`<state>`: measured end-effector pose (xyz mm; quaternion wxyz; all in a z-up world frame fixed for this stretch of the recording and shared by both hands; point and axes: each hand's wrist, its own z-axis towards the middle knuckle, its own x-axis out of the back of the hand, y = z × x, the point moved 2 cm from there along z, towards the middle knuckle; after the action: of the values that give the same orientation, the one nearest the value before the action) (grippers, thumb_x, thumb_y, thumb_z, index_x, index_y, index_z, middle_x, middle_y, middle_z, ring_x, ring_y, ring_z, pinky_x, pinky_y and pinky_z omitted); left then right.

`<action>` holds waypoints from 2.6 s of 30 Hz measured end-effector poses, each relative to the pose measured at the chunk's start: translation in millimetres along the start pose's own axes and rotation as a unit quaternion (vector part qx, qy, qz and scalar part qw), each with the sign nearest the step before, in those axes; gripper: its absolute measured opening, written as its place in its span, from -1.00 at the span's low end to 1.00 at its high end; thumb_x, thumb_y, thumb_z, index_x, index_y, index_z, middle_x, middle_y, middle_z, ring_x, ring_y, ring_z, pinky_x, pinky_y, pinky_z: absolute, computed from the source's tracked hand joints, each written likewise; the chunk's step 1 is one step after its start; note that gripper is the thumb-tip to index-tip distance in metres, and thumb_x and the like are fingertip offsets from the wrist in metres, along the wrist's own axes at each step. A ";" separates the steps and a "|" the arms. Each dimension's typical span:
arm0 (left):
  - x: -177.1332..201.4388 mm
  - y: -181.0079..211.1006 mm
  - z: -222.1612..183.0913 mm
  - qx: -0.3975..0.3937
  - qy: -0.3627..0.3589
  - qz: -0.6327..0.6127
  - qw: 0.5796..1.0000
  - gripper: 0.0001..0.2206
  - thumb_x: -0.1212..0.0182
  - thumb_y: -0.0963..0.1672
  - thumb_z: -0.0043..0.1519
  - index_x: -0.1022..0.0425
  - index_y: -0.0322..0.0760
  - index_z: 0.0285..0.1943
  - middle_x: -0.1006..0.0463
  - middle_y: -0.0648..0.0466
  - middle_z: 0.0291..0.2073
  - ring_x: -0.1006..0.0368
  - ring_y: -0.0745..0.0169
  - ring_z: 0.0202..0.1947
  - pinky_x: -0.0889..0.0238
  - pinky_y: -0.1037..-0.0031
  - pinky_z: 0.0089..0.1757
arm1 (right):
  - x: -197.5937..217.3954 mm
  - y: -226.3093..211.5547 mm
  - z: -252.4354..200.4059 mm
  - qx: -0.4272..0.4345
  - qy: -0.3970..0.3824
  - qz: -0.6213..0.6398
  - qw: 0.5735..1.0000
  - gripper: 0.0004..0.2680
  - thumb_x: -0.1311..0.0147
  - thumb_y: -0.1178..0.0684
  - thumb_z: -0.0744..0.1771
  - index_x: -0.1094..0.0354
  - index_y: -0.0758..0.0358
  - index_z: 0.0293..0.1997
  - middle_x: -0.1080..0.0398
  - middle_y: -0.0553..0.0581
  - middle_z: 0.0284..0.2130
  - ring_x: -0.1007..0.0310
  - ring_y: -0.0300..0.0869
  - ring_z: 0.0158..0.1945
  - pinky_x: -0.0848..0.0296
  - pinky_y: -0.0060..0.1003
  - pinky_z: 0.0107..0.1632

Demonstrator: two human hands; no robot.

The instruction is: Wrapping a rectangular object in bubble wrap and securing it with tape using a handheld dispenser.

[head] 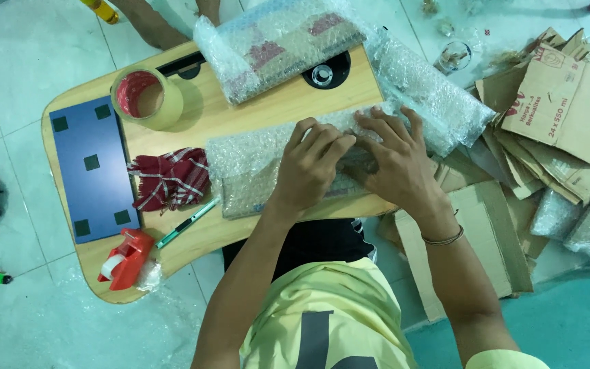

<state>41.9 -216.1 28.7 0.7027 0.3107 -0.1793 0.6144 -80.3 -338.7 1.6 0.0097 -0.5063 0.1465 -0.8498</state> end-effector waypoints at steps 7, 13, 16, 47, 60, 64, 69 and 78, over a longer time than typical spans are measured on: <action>-6.6 -1.4 -19.1 0.034 -0.071 -0.005 0.997 -0.73 0.00 -0.30 0.34 -0.53 -0.19 0.10 -0.51 0.06 -0.43 -0.57 0.25 -0.42 -0.36 0.33 0.08 | -5.0 2.5 -1.9 -0.009 0.002 0.014 1.000 -0.72 -0.37 -0.19 0.27 -0.56 0.21 -0.19 -0.51 0.14 -0.02 -0.43 0.12 0.22 -0.08 0.29 0.36; -5.4 -5.5 -22.8 0.105 -0.126 -0.068 0.984 -0.66 -0.02 -0.32 0.29 -0.47 -0.21 0.20 -0.55 0.03 -0.52 -0.59 0.22 -0.51 -0.32 0.23 0.18 | -7.3 3.8 -2.8 -0.002 0.003 0.019 1.000 -0.69 -0.39 -0.26 0.25 -0.56 0.16 -0.18 -0.50 0.12 -0.01 -0.42 0.10 0.23 -0.10 0.28 0.34; -10.6 -9.3 -27.3 0.137 -0.160 -0.095 0.973 -0.64 -0.04 -0.33 0.27 -0.41 -0.20 0.22 -0.60 0.00 -0.51 -0.61 0.19 -0.50 -0.25 0.19 0.20 | -4.7 1.4 -1.8 -0.006 0.006 0.030 0.999 -0.68 -0.40 -0.25 0.24 -0.58 0.17 -0.15 -0.51 0.17 -0.02 -0.43 0.12 0.17 -0.10 0.29 0.34; 53.7 38.2 -64.5 0.133 -0.140 -0.090 0.977 -0.61 0.03 -0.29 0.31 -0.45 -0.17 0.30 -0.66 -0.07 -0.15 -0.27 -0.12 0.40 0.03 -0.13 0.34 | 0.4 -8.1 16.0 -0.082 -0.004 0.025 0.996 -0.78 -0.33 -0.23 0.34 -0.63 0.07 -0.20 -0.53 0.03 -0.14 -0.47 -0.01 0.01 -0.22 0.15 0.26; 190.9 22.6 -143.9 0.395 0.002 0.052 0.917 -0.63 -0.37 -0.27 0.15 -0.45 -0.28 0.14 -0.47 -0.04 0.19 -0.39 0.04 0.25 -0.25 0.15 0.24 | 17.3 -14.3 20.7 -0.105 -0.057 0.050 0.992 -0.70 -0.44 -0.13 0.20 -0.57 0.08 -0.06 -0.51 -0.01 0.05 -0.40 -0.10 0.16 0.21 0.28 0.45; 232.1 11.0 -177.5 0.413 -0.017 0.174 0.894 -0.71 -0.32 -0.14 0.32 -0.45 -0.42 0.14 -0.55 -0.12 -0.01 -0.26 -0.18 0.37 -0.25 -0.01 0.27 | 16.1 -17.1 14.0 -0.057 0.018 0.067 0.996 -0.62 -0.53 -0.08 0.20 -0.55 0.15 0.06 -0.42 0.18 0.19 -0.41 -0.03 0.15 0.26 0.20 0.53; 265.6 0.4 -216.6 0.447 0.035 0.218 0.867 -0.52 -0.31 -0.38 0.19 -0.32 -0.61 0.31 -0.39 -0.31 0.20 -0.28 -0.34 0.31 -0.18 -0.06 0.31 | 10.8 -29.3 -7.5 -0.031 0.141 0.115 0.983 -0.84 -0.37 0.14 0.26 -0.53 0.18 -0.12 -0.47 0.17 0.09 -0.41 -0.04 0.18 -0.06 0.09 0.54; 263.0 -6.1 -248.2 0.491 -0.026 0.210 0.845 -0.43 -0.51 -0.28 0.03 -0.44 -0.65 0.25 -0.45 -0.30 0.18 -0.28 -0.29 0.26 -0.13 0.03 0.23 | -3.8 -73.1 -62.6 -0.020 0.226 0.289 0.930 -0.95 0.07 0.20 0.26 -0.25 0.20 -0.44 -0.34 0.08 -0.50 -0.21 -0.13 -0.39 -0.34 -0.01 0.08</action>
<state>63.1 144.4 9.8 0.3076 0.5856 0.0669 0.7470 -122.9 -253.2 -10.5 0.2109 -0.2369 0.3019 -0.8990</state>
